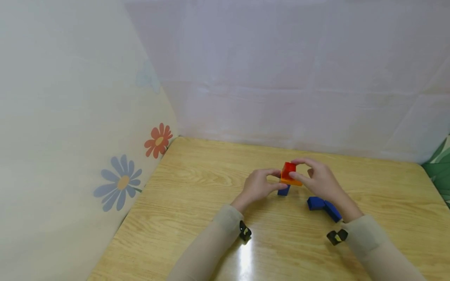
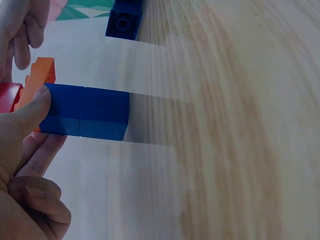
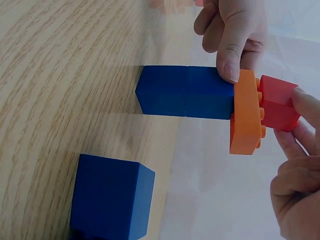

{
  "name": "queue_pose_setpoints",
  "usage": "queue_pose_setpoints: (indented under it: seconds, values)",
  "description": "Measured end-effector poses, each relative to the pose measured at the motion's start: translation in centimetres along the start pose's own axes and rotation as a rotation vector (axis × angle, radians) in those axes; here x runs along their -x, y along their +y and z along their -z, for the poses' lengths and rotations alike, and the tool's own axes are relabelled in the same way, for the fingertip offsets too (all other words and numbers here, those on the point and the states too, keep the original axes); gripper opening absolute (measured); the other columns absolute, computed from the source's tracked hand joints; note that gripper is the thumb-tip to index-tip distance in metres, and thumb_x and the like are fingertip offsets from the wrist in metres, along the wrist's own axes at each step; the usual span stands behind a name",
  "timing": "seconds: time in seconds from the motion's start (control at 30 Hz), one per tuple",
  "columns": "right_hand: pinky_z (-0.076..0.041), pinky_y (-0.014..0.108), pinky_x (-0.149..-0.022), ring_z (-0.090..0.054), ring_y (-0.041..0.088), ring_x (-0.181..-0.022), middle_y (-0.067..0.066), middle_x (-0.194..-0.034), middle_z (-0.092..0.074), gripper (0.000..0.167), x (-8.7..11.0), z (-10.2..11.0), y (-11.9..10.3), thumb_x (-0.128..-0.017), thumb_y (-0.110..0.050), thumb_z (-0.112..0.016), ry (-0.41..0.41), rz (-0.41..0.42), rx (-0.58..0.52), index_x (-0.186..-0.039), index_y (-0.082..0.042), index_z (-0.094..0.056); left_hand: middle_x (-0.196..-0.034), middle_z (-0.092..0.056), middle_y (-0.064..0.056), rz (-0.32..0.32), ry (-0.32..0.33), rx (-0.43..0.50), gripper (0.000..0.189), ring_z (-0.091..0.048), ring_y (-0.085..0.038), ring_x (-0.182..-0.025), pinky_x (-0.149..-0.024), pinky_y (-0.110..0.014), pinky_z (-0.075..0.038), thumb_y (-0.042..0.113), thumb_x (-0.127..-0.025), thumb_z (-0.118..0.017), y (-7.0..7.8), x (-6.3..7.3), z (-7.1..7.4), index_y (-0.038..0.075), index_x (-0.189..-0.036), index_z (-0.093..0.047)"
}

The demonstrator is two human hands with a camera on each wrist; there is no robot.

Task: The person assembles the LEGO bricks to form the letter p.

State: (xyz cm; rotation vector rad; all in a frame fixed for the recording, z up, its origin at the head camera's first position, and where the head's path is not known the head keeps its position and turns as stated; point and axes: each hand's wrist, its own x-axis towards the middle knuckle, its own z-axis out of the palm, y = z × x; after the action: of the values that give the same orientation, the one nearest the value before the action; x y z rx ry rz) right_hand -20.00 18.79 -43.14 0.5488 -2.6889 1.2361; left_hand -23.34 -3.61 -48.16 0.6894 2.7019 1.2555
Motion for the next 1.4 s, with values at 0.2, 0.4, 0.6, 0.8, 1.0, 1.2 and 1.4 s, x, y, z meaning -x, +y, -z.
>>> queue_pose_setpoints:
  seconds: [0.2,0.4,0.6,0.8,1.0,1.2,1.4]
  values:
    - [-0.029,0.027,-0.039,-0.027,0.01,-0.041,0.006,-0.092,-0.07,0.038,-0.2,-0.3,0.1,-0.098,-0.025,-0.076,0.0,-0.005,-0.027,-0.131,-0.01,-0.068,-0.121,-0.074,0.009,0.002,-0.008,0.008,0.047,-0.065,-0.019,-0.121,-0.1,-0.043,-0.051,0.046,-0.091,-0.08,0.1,0.0,0.1,0.019,-0.129,-0.075]
    - [-0.029,0.027,-0.039,-0.027,0.008,-0.041,0.013,-0.121,-0.07,0.038,-0.2,-0.6,0.3,-0.101,-0.027,-0.073,0.004,-0.019,-0.079,-0.133,-0.007,-0.068,-0.12,-0.074,0.01,0.01,-0.006,-0.004,0.046,-0.065,-0.017,-0.12,-0.101,-0.042,-0.05,0.046,-0.09,-0.081,0.3,0.0,0.1,0.02,-0.128,-0.075]
    - [-0.029,0.026,-0.039,-0.028,0.009,-0.042,0.012,-0.125,-0.07,0.04,-0.2,-0.8,0.5,-0.102,-0.031,-0.069,0.013,-0.045,-0.122,-0.133,-0.006,-0.067,-0.12,-0.074,0.009,0.008,0.002,-0.015,0.046,-0.065,-0.018,-0.12,-0.1,-0.041,-0.051,0.046,-0.09,-0.081,0.2,0.0,0.0,0.02,-0.128,-0.075]
    - [-0.029,0.027,-0.039,-0.029,0.01,-0.042,0.01,-0.112,-0.072,0.037,-0.1,-1.0,0.6,-0.102,-0.03,-0.07,0.021,-0.038,-0.141,-0.131,-0.008,-0.069,-0.12,-0.074,0.01,0.016,0.002,-0.014,0.047,-0.066,-0.019,-0.119,-0.097,-0.039,-0.052,0.046,-0.09,-0.081,0.2,0.0,0.0,0.02,-0.128,-0.075]
    - [-0.029,0.027,-0.04,-0.031,0.011,-0.042,0.01,-0.106,-0.072,0.031,0.0,-1.1,0.6,-0.101,-0.025,-0.072,0.027,-0.026,-0.155,-0.128,-0.01,-0.071,-0.12,-0.074,0.01,0.019,-0.002,-0.01,0.047,-0.066,-0.02,-0.118,-0.094,-0.038,-0.053,0.046,-0.09,-0.081,0.1,0.1,0.1,0.02,-0.129,-0.074]
    - [-0.03,0.027,-0.041,-0.031,0.011,-0.043,0.009,-0.106,-0.072,0.029,0.0,-1.0,0.6,-0.101,-0.024,-0.072,0.032,-0.015,-0.138,-0.126,-0.01,-0.072,-0.12,-0.074,0.01,0.014,0.003,-0.021,0.047,-0.067,-0.019,-0.115,-0.09,-0.035,-0.053,0.046,-0.09,-0.081,0.2,0.1,0.0,0.021,-0.129,-0.075]
    - [-0.03,0.027,-0.041,-0.031,0.011,-0.043,0.01,-0.105,-0.073,0.03,-0.2,-1.0,0.7,-0.1,-0.025,-0.073,0.023,-0.028,-0.129,-0.126,-0.01,-0.072,-0.119,-0.074,0.01,0.013,0.007,-0.024,0.046,-0.067,-0.02,-0.117,-0.092,-0.037,-0.053,0.045,-0.09,-0.081,0.3,0.1,0.0,0.021,-0.128,-0.075]
